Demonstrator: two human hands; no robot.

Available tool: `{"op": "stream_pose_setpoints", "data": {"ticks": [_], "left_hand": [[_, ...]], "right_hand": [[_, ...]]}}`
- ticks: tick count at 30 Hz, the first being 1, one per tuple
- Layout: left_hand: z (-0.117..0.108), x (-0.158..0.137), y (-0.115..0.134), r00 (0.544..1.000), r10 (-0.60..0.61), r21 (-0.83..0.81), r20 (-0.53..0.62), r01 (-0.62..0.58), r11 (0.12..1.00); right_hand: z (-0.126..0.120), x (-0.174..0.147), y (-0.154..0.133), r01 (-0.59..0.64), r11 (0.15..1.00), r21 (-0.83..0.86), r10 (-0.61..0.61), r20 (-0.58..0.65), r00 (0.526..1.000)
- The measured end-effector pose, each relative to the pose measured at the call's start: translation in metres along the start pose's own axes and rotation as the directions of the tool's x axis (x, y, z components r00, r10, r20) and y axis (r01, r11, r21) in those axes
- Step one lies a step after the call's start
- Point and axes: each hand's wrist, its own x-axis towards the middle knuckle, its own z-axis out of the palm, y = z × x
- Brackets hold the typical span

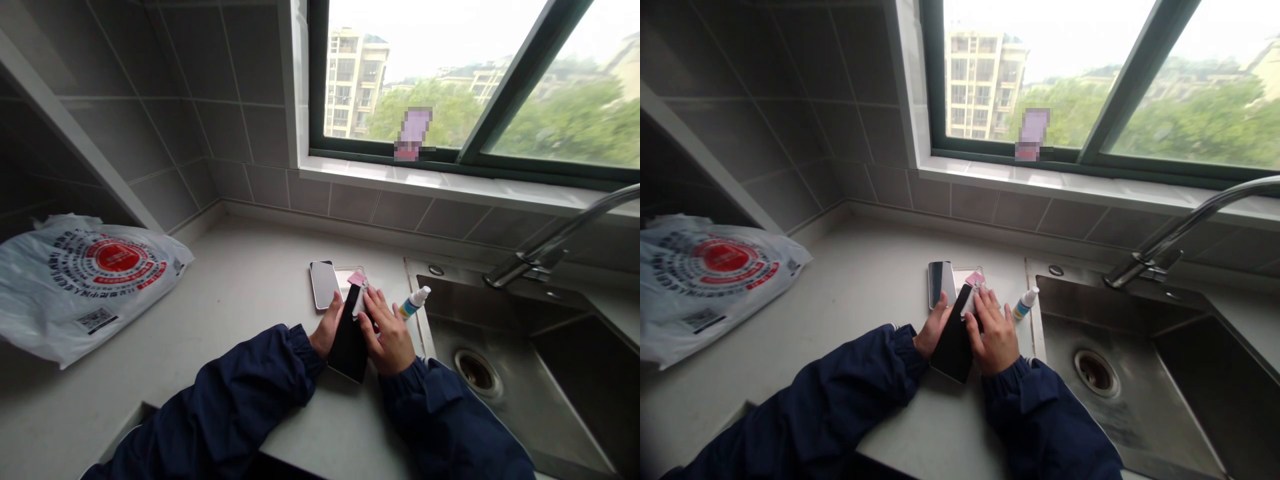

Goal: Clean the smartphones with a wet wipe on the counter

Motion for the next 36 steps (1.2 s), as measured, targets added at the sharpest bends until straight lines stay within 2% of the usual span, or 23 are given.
{"op": "stream_pose_setpoints", "data": {"ticks": [3,7,12,17,20,24,29,33,36], "left_hand": [[-0.001,0.000,-0.003,1.000,-0.006,0.017,0.017,0.005,1.000],[-0.005,0.001,-0.008,0.998,0.055,0.023,0.016,-0.055,0.998],[-0.006,0.001,-0.009,0.991,0.049,-0.024,-0.126,-0.053,0.998],[-0.002,-0.001,-0.004,0.965,0.003,-0.048,-0.263,-0.017,0.999],[0.000,-0.002,-0.001,0.953,-0.042,-0.061,-0.301,0.025,0.998],[0.002,-0.003,0.004,0.952,-0.079,-0.081,-0.295,0.057,0.995],[0.005,-0.002,0.008,0.953,-0.054,-0.080,-0.297,0.032,0.996],[0.006,-0.001,0.009,0.968,-0.073,-0.098,-0.240,0.050,0.994],[0.001,0.000,0.008,0.979,-0.053,-0.067,-0.198,0.041,0.997]], "right_hand": [[-0.002,0.000,-0.003,0.059,0.998,0.010,-0.059,0.044,0.997],[-0.006,0.000,-0.008,0.133,0.990,0.041,-0.136,0.098,0.986],[-0.010,0.001,-0.012,0.213,0.973,0.093,-0.227,0.172,0.959],[-0.016,0.001,-0.019,0.298,0.943,0.149,-0.324,0.200,0.925],[-0.019,0.002,-0.023,0.330,0.925,0.187,-0.364,0.188,0.912],[-0.022,0.002,-0.026,0.348,0.902,0.255,-0.391,0.140,0.910],[-0.025,0.001,-0.029,0.347,0.872,0.345,-0.392,0.069,0.918],[-0.025,0.000,-0.028,0.336,0.879,0.337,-0.356,-0.002,0.934],[-0.024,-0.001,-0.024,0.268,0.920,0.286,-0.266,-0.045,0.963]]}}
